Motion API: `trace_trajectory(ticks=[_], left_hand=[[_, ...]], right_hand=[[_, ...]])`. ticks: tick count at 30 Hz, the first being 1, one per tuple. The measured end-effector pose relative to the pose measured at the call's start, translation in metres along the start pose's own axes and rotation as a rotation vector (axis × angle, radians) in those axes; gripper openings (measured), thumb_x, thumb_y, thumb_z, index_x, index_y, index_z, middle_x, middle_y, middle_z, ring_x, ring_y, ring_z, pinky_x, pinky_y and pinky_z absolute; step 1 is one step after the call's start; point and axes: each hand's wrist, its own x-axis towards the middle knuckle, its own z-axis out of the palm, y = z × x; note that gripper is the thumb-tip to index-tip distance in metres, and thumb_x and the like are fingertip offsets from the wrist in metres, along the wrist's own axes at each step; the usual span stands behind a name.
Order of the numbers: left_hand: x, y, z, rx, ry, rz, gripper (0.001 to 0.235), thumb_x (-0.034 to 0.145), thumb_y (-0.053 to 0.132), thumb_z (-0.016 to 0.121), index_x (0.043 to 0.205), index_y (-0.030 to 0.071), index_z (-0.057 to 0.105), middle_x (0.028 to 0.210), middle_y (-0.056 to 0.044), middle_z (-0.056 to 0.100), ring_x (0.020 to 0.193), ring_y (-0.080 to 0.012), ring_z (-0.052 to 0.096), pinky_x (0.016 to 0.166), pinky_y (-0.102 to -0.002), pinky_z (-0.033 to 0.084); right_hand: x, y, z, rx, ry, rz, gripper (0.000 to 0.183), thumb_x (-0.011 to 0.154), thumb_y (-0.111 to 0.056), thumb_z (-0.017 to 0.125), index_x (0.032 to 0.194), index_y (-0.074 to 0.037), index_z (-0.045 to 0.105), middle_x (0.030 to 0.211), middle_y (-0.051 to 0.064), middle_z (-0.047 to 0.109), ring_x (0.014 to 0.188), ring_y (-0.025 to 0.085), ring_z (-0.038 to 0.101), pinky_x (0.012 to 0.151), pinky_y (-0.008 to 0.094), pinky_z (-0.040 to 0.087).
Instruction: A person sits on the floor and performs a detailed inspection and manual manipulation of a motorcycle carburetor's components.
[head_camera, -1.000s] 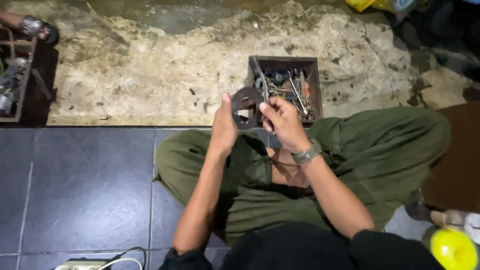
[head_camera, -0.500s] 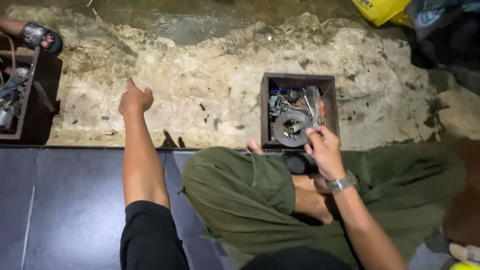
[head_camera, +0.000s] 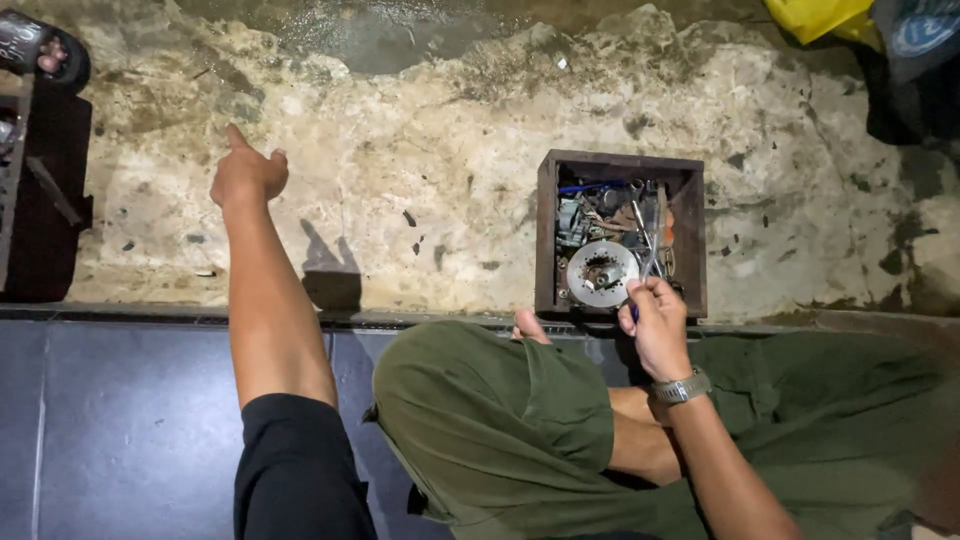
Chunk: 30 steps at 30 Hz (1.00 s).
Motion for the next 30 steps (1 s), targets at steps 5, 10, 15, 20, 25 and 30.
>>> trace_trajectory(ticks=[5,10,15,20,25,30], left_hand=[[-0.002,-0.005,0.014,-0.012,-0.009,0.022,0.082,0.103,0.052,0.054,0.163,0.016,0.010,0.135,-0.035,0.058,0.129,-0.0517,0.054,0.102,-0.066,0.042],[-0.085,0.051,0.006,-0.078,-0.071,0.161,0.083,0.103,0.049,0.054,0.164,0.009,0.013,0.136,-0.038,0.057,0.134,-0.0516,0.051,0.109,-0.062,0.041],[-0.193,0.111,0.007,-0.023,-0.233,0.464,0.080,0.103,0.047,0.048,0.163,0.003,0.020,0.128,-0.032,0.066,0.132,-0.0492,0.055,0.111,-0.062,0.040],[-0.224,0.108,-0.023,0.164,-0.280,0.371,0.081,0.098,0.047,0.057,0.162,0.007,0.028,0.136,-0.031,0.062,0.134,-0.0467,0.053,0.110,-0.060,0.042],[-0.110,0.025,-0.012,0.233,-0.089,0.151,0.090,0.100,0.051,0.054,0.164,0.008,0.010,0.138,-0.035,0.060,0.132,-0.0466,0.055,0.106,-0.064,0.041],[-0.161,0.072,-0.031,0.201,-0.098,0.226,0.087,0.100,0.048,0.050,0.164,0.006,0.010,0.136,-0.038,0.058,0.130,-0.0503,0.055,0.106,-0.061,0.044]], right_hand=[[-0.003,-0.009,-0.002,0.045,-0.013,-0.023,0.008,0.106,-0.009,0.056,0.098,-0.006,0.057,0.060,0.002,0.041,0.042,0.010,0.043,0.036,0.020,0.032],[-0.018,-0.023,0.004,0.097,-0.051,-0.051,0.008,0.105,-0.008,0.057,0.097,-0.007,0.057,0.065,0.001,0.040,0.044,0.010,0.045,0.037,0.021,0.034],[-0.033,-0.038,-0.001,0.140,-0.110,-0.082,0.011,0.105,-0.008,0.057,0.094,-0.008,0.056,0.065,0.001,0.041,0.044,0.010,0.047,0.037,0.021,0.033],[-0.034,-0.040,-0.023,0.127,-0.101,-0.098,0.010,0.106,-0.012,0.056,0.097,-0.007,0.055,0.058,0.001,0.041,0.042,0.009,0.044,0.038,0.020,0.029],[-0.034,-0.041,-0.038,0.141,-0.058,-0.095,0.008,0.106,-0.012,0.057,0.099,-0.010,0.055,0.059,0.000,0.041,0.044,0.009,0.046,0.038,0.020,0.031],[-0.028,-0.039,-0.037,0.123,-0.087,-0.129,0.006,0.106,-0.011,0.057,0.101,-0.007,0.055,0.058,0.001,0.044,0.044,0.008,0.046,0.039,0.019,0.031]])
